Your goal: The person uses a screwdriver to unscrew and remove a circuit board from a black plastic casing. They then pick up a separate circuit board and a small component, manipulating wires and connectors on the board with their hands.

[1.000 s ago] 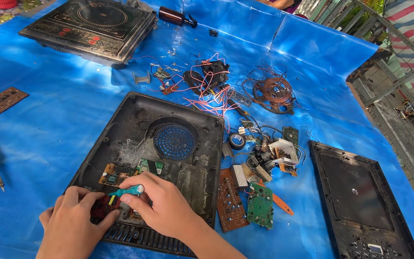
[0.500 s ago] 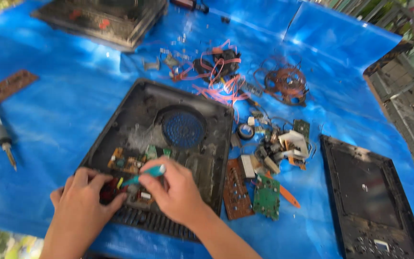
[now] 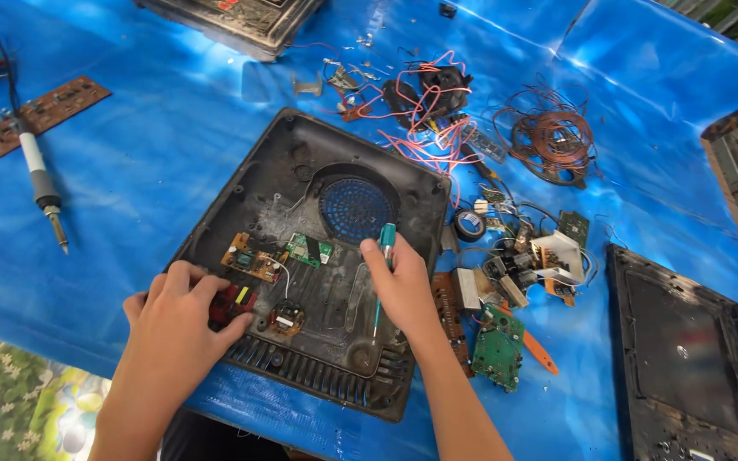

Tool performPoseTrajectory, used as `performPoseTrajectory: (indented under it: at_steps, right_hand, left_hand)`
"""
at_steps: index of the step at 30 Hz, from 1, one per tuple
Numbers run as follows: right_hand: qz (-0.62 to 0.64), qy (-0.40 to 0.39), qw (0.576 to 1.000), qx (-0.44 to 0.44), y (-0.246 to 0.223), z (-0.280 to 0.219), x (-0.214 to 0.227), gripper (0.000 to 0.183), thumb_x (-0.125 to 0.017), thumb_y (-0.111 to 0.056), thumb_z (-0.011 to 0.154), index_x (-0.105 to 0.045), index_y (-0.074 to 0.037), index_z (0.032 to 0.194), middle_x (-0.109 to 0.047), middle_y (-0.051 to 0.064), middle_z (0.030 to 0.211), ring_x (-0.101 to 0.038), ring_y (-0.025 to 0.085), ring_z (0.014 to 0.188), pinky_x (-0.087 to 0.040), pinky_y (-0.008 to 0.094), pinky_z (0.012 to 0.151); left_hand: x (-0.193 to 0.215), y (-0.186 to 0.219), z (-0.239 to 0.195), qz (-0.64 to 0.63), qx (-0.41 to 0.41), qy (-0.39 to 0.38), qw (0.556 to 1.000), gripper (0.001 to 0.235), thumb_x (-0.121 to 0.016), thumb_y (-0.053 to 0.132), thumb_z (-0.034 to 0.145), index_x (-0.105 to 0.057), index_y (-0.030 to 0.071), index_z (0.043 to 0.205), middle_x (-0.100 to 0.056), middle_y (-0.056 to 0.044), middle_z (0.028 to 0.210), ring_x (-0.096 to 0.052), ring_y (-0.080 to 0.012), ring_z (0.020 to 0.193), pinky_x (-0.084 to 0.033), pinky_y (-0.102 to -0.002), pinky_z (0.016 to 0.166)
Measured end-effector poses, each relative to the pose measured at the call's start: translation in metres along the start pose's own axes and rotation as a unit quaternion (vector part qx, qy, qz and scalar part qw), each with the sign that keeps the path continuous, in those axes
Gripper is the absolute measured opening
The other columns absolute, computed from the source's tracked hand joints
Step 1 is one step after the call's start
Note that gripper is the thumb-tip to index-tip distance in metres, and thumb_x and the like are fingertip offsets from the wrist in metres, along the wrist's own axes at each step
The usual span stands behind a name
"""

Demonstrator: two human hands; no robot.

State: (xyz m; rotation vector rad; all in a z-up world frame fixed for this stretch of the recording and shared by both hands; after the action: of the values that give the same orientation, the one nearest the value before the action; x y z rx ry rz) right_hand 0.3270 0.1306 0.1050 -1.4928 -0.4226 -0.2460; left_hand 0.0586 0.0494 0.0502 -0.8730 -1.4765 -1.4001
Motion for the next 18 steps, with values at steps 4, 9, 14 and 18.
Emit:
performPoseTrajectory:
  at_steps: [4,9,14,18]
  right_hand:
    - [-0.093,-0.071,0.993,0.010,0.000,-0.001,-0.022,0.034,-0.045,-0.042,0.107,-0.047,-0.016,0.086,-0.050,0.000,0.061,-0.041,0.012,0.049,-0.037,0.032,0.054]
    - [-0.175,-0.125,0.976,0.016,-0.007,0.005,-0.033,0.022,-0.053,-0.033,0.105,-0.064,-0.013,0.103,-0.062,0.000,0.087,-0.044,0.012,0.055,-0.036,0.034,0.056]
    - [-0.301,-0.191,0.934,0.003,-0.030,0.015,-0.050,0.017,-0.062,-0.030,0.104,-0.059,-0.013,0.101,-0.060,0.006,0.077,-0.050,0.022,0.062,-0.034,0.038,0.058]
    - [-0.361,-0.190,0.912,-0.023,-0.016,0.024,-0.067,0.039,-0.064,-0.034,0.101,-0.060,-0.013,0.134,-0.071,0.011,0.087,-0.063,0.029,0.060,-0.047,0.046,0.052]
  left_hand:
    - [0.003,0.003,-0.002,-0.014,-0.007,-0.011,1.000,0.050,-0.083,0.050,0.078,-0.073,0.020,0.117,-0.055,-0.005,0.121,-0.058,-0.0312,0.120,-0.044,-0.058,0.097]
    - [0.006,0.005,-0.002,-0.009,-0.010,0.000,1.000,0.045,-0.082,0.049,0.078,-0.074,0.020,0.111,-0.055,-0.006,0.121,-0.058,-0.0320,0.117,-0.044,-0.057,0.094]
    - [0.004,0.004,-0.002,-0.016,-0.012,-0.013,1.000,0.044,-0.082,0.048,0.080,-0.074,0.019,0.111,-0.055,-0.007,0.122,-0.057,-0.0329,0.120,-0.044,-0.058,0.095]
    - [0.004,0.004,-0.001,-0.014,-0.009,-0.006,1.000,0.043,-0.083,0.048,0.078,-0.073,0.019,0.108,-0.055,-0.005,0.119,-0.058,-0.0320,0.117,-0.044,-0.057,0.093]
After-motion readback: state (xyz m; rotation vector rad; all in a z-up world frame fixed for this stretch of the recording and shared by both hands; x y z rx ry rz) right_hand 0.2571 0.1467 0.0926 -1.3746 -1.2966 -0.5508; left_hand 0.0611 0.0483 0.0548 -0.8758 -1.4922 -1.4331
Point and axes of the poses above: each hand's wrist, its own z-axis towards the middle knuckle, its own x-axis out of the back of the hand, y = z × x, the point moved 7 cm from there along z, towards the middle knuckle
